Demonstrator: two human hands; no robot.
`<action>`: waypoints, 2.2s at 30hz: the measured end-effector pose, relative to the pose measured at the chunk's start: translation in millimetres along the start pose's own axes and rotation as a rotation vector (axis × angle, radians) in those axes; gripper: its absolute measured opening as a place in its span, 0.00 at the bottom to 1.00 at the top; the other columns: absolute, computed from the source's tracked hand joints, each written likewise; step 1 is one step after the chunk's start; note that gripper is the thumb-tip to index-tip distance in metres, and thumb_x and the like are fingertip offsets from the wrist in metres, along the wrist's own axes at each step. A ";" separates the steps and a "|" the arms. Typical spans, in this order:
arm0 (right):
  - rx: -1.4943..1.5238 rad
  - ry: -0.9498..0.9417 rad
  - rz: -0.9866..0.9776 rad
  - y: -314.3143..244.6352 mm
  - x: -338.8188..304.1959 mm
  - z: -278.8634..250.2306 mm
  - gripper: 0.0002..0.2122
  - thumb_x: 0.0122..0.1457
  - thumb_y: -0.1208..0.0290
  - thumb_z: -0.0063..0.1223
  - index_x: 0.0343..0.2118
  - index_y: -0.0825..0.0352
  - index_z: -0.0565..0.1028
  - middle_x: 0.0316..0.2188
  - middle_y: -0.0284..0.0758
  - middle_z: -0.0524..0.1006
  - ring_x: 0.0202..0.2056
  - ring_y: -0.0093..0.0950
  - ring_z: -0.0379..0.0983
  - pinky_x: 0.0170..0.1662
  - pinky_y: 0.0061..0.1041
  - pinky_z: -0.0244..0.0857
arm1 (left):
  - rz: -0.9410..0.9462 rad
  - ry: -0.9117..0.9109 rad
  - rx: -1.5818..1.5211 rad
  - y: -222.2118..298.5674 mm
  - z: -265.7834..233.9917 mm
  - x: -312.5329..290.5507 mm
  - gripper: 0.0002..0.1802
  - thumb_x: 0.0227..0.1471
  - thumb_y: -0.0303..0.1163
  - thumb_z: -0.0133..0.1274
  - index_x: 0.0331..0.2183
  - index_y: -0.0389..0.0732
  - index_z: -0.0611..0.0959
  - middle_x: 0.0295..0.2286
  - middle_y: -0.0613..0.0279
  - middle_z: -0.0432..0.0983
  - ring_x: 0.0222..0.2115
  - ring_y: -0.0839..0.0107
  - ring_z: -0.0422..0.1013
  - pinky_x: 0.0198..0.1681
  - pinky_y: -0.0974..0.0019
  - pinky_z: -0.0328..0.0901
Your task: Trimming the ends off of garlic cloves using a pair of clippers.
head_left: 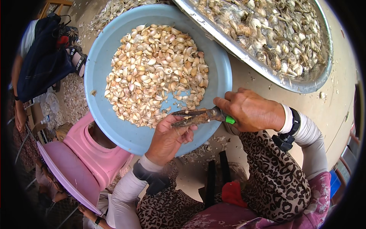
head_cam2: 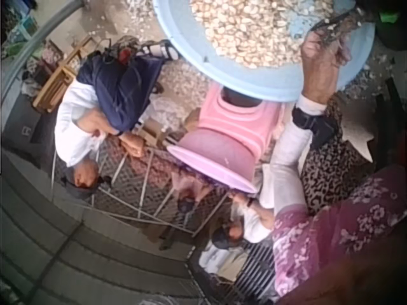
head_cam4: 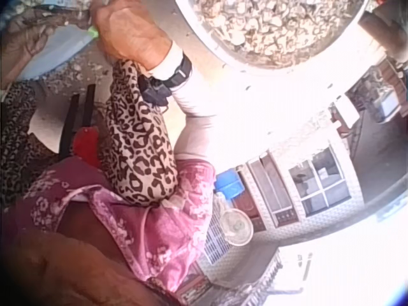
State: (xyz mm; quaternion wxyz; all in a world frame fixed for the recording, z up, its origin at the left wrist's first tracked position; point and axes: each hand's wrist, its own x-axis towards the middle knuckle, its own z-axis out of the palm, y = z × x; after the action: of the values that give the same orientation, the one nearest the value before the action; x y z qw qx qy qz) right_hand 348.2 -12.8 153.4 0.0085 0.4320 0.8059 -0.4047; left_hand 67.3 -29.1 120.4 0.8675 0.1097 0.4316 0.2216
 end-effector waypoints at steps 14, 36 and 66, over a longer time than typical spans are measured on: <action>0.280 0.126 0.085 5.9 -4.4 1.0 0.16 0.50 0.79 0.56 0.43 0.75 0.71 0.29 0.52 0.76 0.35 0.54 0.75 0.39 0.46 0.69 | -0.121 -0.096 0.223 22.7 -59.5 24.9 0.05 0.60 0.30 0.55 0.37 0.40 0.78 0.32 0.65 0.76 0.30 0.75 0.73 0.33 0.71 0.67; 0.114 0.118 0.126 12.4 -11.8 2.7 0.22 0.47 0.77 0.60 0.49 0.73 0.72 0.32 0.47 0.77 0.33 0.50 0.77 0.38 0.43 0.71 | 0.223 0.312 2.158 12.1 -112.9 80.9 0.11 0.51 0.29 0.53 0.38 0.40 0.75 0.26 0.48 0.80 0.28 0.49 0.77 0.31 0.50 0.71; -0.071 0.189 0.070 9.9 -9.3 8.3 0.26 0.47 0.74 0.62 0.51 0.74 0.70 0.30 0.40 0.74 0.33 0.40 0.75 0.42 0.36 0.64 | -0.015 0.001 -0.357 25.3 -9.9 32.4 0.12 0.59 0.28 0.50 0.45 0.42 0.72 0.41 0.57 0.73 0.32 0.67 0.68 0.36 0.65 0.63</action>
State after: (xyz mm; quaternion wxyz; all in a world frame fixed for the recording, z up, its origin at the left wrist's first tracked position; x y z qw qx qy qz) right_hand 358.2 -21.8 144.8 -0.0379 0.4956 0.8013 -0.3329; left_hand 69.2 8.7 101.3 0.8746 -0.0495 0.3865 0.2885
